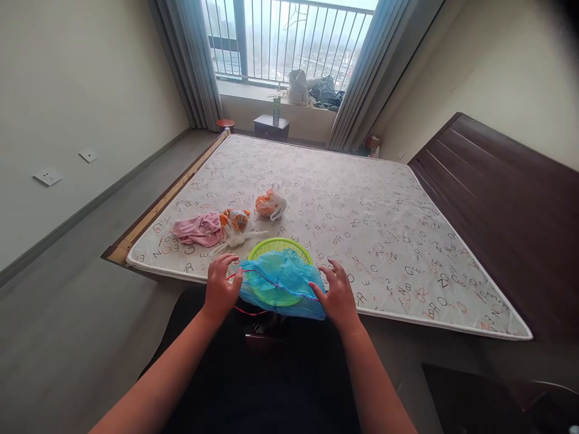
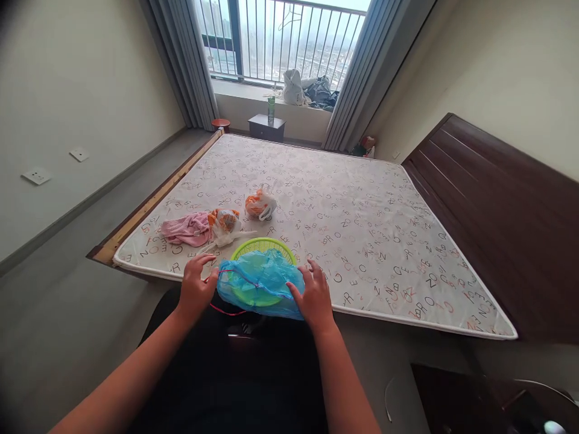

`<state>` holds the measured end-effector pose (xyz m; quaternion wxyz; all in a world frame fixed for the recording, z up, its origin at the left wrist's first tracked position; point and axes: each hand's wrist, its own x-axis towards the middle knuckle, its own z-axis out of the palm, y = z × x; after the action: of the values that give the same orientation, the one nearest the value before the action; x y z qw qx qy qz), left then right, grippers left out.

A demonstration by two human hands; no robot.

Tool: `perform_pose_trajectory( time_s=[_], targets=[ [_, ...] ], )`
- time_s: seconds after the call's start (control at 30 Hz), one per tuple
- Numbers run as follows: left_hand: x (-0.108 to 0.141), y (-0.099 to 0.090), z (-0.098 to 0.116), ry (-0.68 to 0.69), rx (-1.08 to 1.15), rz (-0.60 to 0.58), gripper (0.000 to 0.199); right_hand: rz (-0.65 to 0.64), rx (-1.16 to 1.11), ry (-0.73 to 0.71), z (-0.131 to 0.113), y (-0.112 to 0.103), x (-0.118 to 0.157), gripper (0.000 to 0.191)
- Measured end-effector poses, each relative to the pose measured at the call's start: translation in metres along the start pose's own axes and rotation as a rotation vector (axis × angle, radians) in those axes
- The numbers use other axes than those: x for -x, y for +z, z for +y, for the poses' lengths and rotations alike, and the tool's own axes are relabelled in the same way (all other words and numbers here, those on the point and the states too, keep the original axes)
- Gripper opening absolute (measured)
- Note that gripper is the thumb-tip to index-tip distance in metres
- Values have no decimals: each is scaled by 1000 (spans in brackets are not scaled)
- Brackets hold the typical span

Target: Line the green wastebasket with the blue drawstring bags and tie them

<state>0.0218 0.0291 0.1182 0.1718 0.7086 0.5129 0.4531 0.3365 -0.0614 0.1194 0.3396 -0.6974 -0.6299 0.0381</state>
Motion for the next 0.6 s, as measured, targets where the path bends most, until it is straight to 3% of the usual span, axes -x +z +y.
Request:
perform_pose_trajectory(
  time_s=[0.03,0.07,0.13,0.2,0.27,0.47,0.6],
  targets=[
    [7,3,11,131,-17,-7,20,59,-3,-66,-7,3,4,31],
    [14,7,20,244,-18,-87,15,77,-21,-139,-16,6,9,22],
    [25,18,32,362,-45,-332,15,-35,-77,-298,-35,17,20,14],
    [31,31,34,338,-135,-540,18,-260,-103,-417,-52,31,30,18],
    [31,43,26,264,-247,-616,21,-402,-87,-424,-59,46,34,21],
    [7,67,-16,37,-493,-494,41,-357,140,-53,-34,78,20,33],
    [-8,81,-30,-192,-521,-529,67,-409,289,213,-17,84,0,51]
  ],
)
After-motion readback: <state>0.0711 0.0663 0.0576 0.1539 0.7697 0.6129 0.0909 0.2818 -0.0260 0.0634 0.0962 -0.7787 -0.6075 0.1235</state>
